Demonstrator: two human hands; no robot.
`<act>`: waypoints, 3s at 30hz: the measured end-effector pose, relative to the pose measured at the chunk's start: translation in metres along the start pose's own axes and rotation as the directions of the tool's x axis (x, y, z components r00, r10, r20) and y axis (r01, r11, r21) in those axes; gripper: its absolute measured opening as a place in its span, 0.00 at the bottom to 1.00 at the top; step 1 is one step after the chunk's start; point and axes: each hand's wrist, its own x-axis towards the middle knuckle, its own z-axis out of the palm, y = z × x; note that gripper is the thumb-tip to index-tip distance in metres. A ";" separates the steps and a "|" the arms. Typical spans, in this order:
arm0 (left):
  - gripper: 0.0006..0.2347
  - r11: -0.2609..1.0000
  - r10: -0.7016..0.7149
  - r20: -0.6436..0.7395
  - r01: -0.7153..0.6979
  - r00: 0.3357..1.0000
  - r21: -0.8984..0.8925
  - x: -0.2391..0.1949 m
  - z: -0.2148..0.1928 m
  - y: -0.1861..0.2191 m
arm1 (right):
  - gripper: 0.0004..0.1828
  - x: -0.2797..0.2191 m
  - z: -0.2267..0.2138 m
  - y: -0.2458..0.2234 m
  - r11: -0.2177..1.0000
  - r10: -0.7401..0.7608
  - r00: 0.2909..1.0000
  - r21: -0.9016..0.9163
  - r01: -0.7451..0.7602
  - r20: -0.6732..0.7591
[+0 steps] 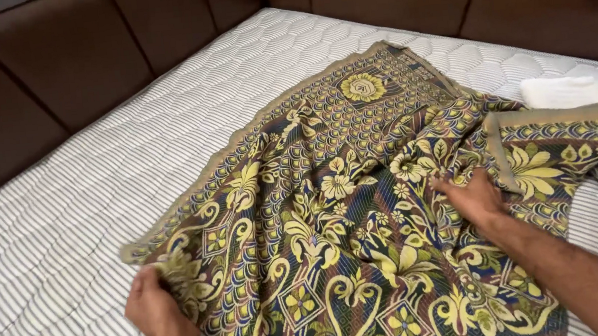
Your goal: Folding a patterned blanket on a bed.
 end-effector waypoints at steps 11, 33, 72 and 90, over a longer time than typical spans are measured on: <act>0.24 0.801 0.187 0.294 -0.319 0.937 0.507 -0.067 0.046 0.034 | 0.28 0.055 -0.022 -0.036 0.551 0.038 0.991 0.825 -0.129 0.129; 0.39 0.411 -0.376 0.659 -0.520 0.652 0.749 -0.287 0.124 0.050 | 0.25 -0.166 0.060 0.017 0.921 -0.363 0.844 0.287 0.262 0.396; 0.10 0.646 0.050 0.528 -0.431 0.848 0.631 -0.241 0.113 0.008 | 0.33 -0.136 0.088 0.070 0.927 -0.207 0.918 0.367 0.073 0.339; 0.22 0.720 -0.054 0.521 -0.328 0.852 0.611 -0.233 0.105 -0.011 | 0.15 -0.161 0.027 0.014 0.809 -0.299 0.835 0.586 -0.035 0.462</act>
